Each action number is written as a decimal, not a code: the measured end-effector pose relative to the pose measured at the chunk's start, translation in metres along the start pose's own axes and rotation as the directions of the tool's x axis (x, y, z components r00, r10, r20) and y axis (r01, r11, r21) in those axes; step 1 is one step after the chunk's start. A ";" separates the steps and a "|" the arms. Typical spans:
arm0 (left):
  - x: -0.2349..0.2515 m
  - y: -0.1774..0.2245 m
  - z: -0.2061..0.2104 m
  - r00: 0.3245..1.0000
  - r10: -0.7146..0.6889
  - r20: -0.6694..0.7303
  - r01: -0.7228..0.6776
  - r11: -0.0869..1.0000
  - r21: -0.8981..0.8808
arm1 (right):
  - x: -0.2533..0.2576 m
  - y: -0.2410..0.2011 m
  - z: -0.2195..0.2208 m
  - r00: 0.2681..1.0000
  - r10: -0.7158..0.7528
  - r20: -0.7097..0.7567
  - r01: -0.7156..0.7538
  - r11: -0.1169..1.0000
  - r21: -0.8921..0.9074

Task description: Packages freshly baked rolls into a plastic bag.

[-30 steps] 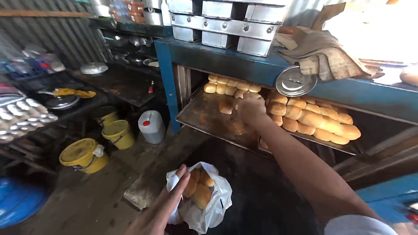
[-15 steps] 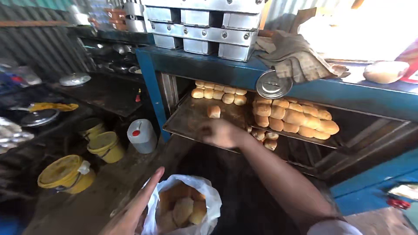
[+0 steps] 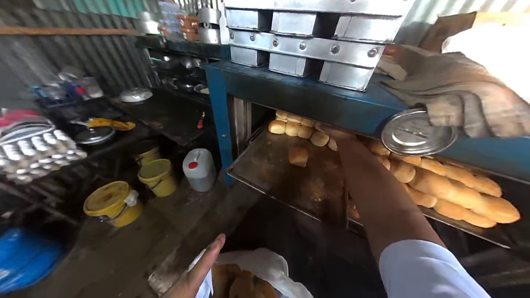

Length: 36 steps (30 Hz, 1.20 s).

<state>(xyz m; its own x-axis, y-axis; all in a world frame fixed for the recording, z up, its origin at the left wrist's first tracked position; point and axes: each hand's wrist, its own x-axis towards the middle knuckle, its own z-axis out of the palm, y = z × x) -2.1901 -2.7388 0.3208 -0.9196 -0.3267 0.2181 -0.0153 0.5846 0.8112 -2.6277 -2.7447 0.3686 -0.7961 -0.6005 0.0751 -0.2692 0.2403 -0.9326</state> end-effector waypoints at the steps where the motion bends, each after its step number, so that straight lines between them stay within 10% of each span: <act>1: 0.001 -0.001 -0.002 1.000 0.010 0.002 -0.010 1.000 0.005 | 0.003 0.000 -0.002 1.000 0.007 -0.011 -0.009 0.994 -0.108; 4: 0.001 -0.003 -0.005 1.000 0.030 0.006 -0.030 0.999 0.040 | 0.022 0.040 0.004 0.920 -0.378 -0.103 0.213 0.703 -0.679; 7: 0.002 -0.005 -0.005 1.000 0.016 0.015 -0.017 1.000 0.011 | 0.005 0.032 0.004 0.956 -0.291 -0.049 0.076 0.403 -0.912; 12: 0.005 -0.008 -0.005 0.998 0.044 0.048 -0.044 0.999 -0.005 | -0.022 0.061 -0.004 0.944 -0.250 0.215 0.246 0.100 -0.964; 16: 0.005 -0.006 -0.006 0.996 0.030 0.085 -0.027 0.999 -0.032 | -0.067 0.040 -0.033 0.940 -0.308 0.145 0.249 0.334 -0.909; 19: 0.012 -0.010 -0.001 0.996 0.041 0.085 -0.034 0.996 -0.083 | -0.138 0.024 -0.051 0.888 -0.329 0.323 0.455 0.735 -0.503; 22: 0.017 0.001 0.001 0.990 0.109 0.086 -0.088 0.972 -0.217 | -0.194 0.038 -0.017 0.513 -0.340 0.788 0.293 0.932 0.212; 24: 0.013 0.011 -0.002 0.989 0.125 0.073 -0.098 0.948 -0.304 | -0.212 0.049 0.034 0.368 -0.280 0.887 0.211 0.954 0.213; 28: 0.002 0.005 -0.009 0.994 0.068 0.084 -0.040 0.953 -0.302 | -0.201 0.034 0.050 0.465 -0.146 0.873 0.401 0.914 -0.061; 30: -0.001 -0.002 -0.009 0.996 0.054 0.077 -0.027 0.951 -0.308 | -0.172 0.003 0.032 0.628 -0.138 0.766 0.441 0.874 -0.203; 33: -0.006 -0.003 -0.006 0.996 0.061 0.059 -0.038 0.940 -0.338 | -0.074 0.004 0.037 0.910 -0.214 0.356 0.397 0.700 -0.593; 36: -0.011 -0.004 -0.007 0.997 0.078 0.015 -0.072 0.961 -0.266 | 0.032 0.028 0.042 0.956 -0.176 0.234 0.293 0.598 -0.746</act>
<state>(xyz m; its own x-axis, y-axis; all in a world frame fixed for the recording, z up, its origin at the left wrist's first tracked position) -2.1775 -2.7426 0.3184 -0.9237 -0.2689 0.2729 0.1553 0.3881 0.9084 -2.6374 -2.7892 0.3302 -0.5867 -0.7951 0.1537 -0.7986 0.5367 -0.2724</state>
